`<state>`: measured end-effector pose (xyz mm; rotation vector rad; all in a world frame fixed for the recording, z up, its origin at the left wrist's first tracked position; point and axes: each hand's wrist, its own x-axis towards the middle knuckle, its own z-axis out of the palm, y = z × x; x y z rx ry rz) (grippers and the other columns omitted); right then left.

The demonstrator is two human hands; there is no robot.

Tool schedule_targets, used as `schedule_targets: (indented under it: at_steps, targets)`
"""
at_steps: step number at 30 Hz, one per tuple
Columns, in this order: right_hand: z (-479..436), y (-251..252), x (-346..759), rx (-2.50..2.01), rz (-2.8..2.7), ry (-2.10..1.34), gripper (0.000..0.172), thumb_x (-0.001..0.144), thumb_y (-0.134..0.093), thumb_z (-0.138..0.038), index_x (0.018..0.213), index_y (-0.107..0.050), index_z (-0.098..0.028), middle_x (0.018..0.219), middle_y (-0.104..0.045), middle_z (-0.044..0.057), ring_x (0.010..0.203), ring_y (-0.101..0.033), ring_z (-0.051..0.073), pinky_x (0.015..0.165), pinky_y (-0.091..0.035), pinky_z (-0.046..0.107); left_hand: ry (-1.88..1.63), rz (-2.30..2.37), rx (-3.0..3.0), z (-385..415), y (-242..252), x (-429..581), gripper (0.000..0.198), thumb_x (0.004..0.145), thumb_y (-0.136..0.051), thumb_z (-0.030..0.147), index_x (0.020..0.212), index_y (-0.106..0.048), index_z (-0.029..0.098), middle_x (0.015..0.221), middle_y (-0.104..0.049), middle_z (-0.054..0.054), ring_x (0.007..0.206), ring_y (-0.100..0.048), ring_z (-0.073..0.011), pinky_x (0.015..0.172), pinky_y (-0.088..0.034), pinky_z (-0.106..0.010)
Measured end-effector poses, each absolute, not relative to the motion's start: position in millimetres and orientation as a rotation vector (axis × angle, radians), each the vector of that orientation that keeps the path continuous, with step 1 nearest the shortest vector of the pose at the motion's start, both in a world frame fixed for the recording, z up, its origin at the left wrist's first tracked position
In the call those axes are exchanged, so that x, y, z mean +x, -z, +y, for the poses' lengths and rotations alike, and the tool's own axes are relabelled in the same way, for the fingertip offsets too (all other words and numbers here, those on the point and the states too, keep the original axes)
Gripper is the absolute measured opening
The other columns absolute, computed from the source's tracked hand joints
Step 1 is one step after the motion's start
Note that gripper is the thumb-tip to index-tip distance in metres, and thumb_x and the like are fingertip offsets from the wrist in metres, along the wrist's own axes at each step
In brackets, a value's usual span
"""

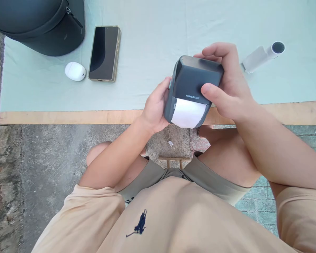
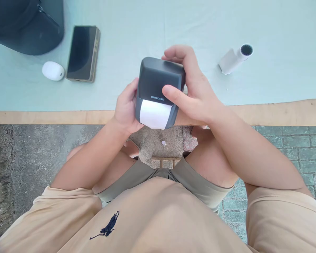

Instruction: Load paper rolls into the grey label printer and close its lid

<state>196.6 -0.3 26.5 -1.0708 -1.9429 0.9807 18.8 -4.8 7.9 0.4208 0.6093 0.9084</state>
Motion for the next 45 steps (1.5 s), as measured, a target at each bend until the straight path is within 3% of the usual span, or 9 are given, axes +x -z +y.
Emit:
schedule_targets:
  at_steps: [14, 20, 30, 34, 37, 39, 41, 43, 45]
  targets:
    - [4.9, -19.7, 199.0, -1.071, -1.88, -1.074, 0.048, 0.086, -0.056, -0.059, 0.127, -0.041, -0.038, 0.131, -0.054, 0.004, 0.121, -0.055, 0.023, 0.1, -0.051, 0.043, -0.946, 0.559, 0.425, -3.9, 0.4, 14.7, 0.038, 0.098, -0.032, 0.03, 0.089, -0.067, 0.016, 0.107, -0.075, 0.0, 0.138, -0.054, -0.0263, 0.108, -0.056, -0.044]
    - [2.4, -20.9, 197.7, -1.024, -1.879, -1.106, 0.048, 0.087, -0.058, -0.054, 0.127, -0.039, -0.037, 0.133, -0.053, 0.005, 0.127, -0.051, 0.023, 0.099, -0.051, 0.043, -0.92, 0.58, 0.43, -2.5, -0.7, 11.4, 0.037, 0.098, -0.031, 0.024, 0.086, -0.065, 0.017, 0.078, -0.072, 0.001, 0.114, -0.071, -0.0233, 0.099, -0.06, -0.041]
    - [3.2, -21.4, 200.3, -1.029, -1.921, -1.115, 0.084, 0.065, -0.082, -0.049, 0.132, -0.033, -0.033, 0.138, -0.048, 0.009, 0.133, -0.046, 0.027, 0.104, -0.051, 0.047, -0.911, 0.588, 0.421, -2.9, 1.0, 10.7, 0.03, 0.095, -0.038, 0.025, 0.087, -0.066, 0.017, 0.082, -0.072, -0.001, 0.11, -0.072, -0.0236, 0.098, -0.06, -0.04]
    - [3.6, -25.8, 201.7, -0.988, -1.988, -1.002, 0.077, 0.069, -0.079, -0.049, 0.132, -0.037, -0.034, 0.135, -0.05, 0.007, 0.132, -0.048, 0.027, 0.101, -0.053, 0.046, -0.865, 0.536, 0.404, -5.4, -0.5, 11.4, 0.041, 0.097, -0.033, 0.039, 0.089, -0.067, 0.019, 0.089, -0.075, -0.002, 0.12, -0.068, -0.0264, 0.098, -0.06, -0.043]
    - [3.1, -30.4, 203.2, -1.039, -2.005, -0.623, 0.062, 0.071, -0.074, -0.057, 0.123, -0.049, -0.033, 0.131, -0.05, 0.008, 0.132, -0.046, 0.031, 0.097, -0.054, 0.047, -0.843, 0.54, 0.389, -8.0, -1.5, 12.0, 0.045, 0.097, -0.032, 0.048, 0.103, -0.067, 0.021, 0.103, -0.076, -0.003, 0.128, -0.063, -0.0283, 0.099, -0.06, -0.044]
    - [2.4, -33.6, 203.0, -1.119, -1.912, -0.317, 0.051, 0.075, -0.069, -0.062, 0.112, -0.055, -0.031, 0.118, -0.053, 0.008, 0.118, -0.054, 0.03, 0.088, -0.056, 0.046, -0.844, 0.548, 0.438, -9.2, -0.9, 12.3, 0.036, 0.096, -0.041, 0.045, 0.109, -0.066, 0.022, 0.107, -0.076, -0.003, 0.128, -0.063, -0.0278, 0.098, -0.061, -0.042]
    - [1.7, -36.9, 201.0, -1.201, -1.735, -0.153, 0.037, 0.083, -0.06, -0.061, 0.101, -0.057, -0.029, 0.106, -0.053, 0.005, 0.088, -0.06, 0.02, 0.074, -0.056, 0.041, -0.852, 0.55, 0.523, -9.7, 0.2, 12.4, 0.026, 0.094, -0.051, 0.039, 0.108, -0.066, 0.023, 0.105, -0.076, -0.001, 0.123, -0.066, -0.0261, 0.095, -0.062, -0.037]
    - [1.1, -40.3, 197.4, -1.259, -1.575, -0.168, 0.028, 0.091, -0.054, -0.054, 0.093, -0.056, -0.026, 0.102, -0.052, 0.002, 0.063, -0.053, 0.008, 0.061, -0.052, 0.034, -0.858, 0.548, 0.597, -9.8, 0.9, 12.5, 0.021, 0.092, -0.057, 0.035, 0.106, -0.066, 0.022, 0.101, -0.076, 0.0, 0.117, -0.07, -0.0237, 0.089, -0.062, -0.031]
    - [0.8, -43.2, 193.6, -1.244, -1.493, -0.24, 0.024, 0.093, -0.054, -0.048, 0.088, -0.055, -0.024, 0.101, -0.051, 0.002, 0.056, -0.049, 0.005, 0.051, -0.045, 0.031, -0.86, 0.546, 0.633, -9.9, 0.5, 12.7, 0.02, 0.093, -0.056, 0.034, 0.105, -0.066, 0.022, 0.101, -0.075, 0.001, 0.113, -0.071, -0.0214, 0.087, -0.061, -0.027]
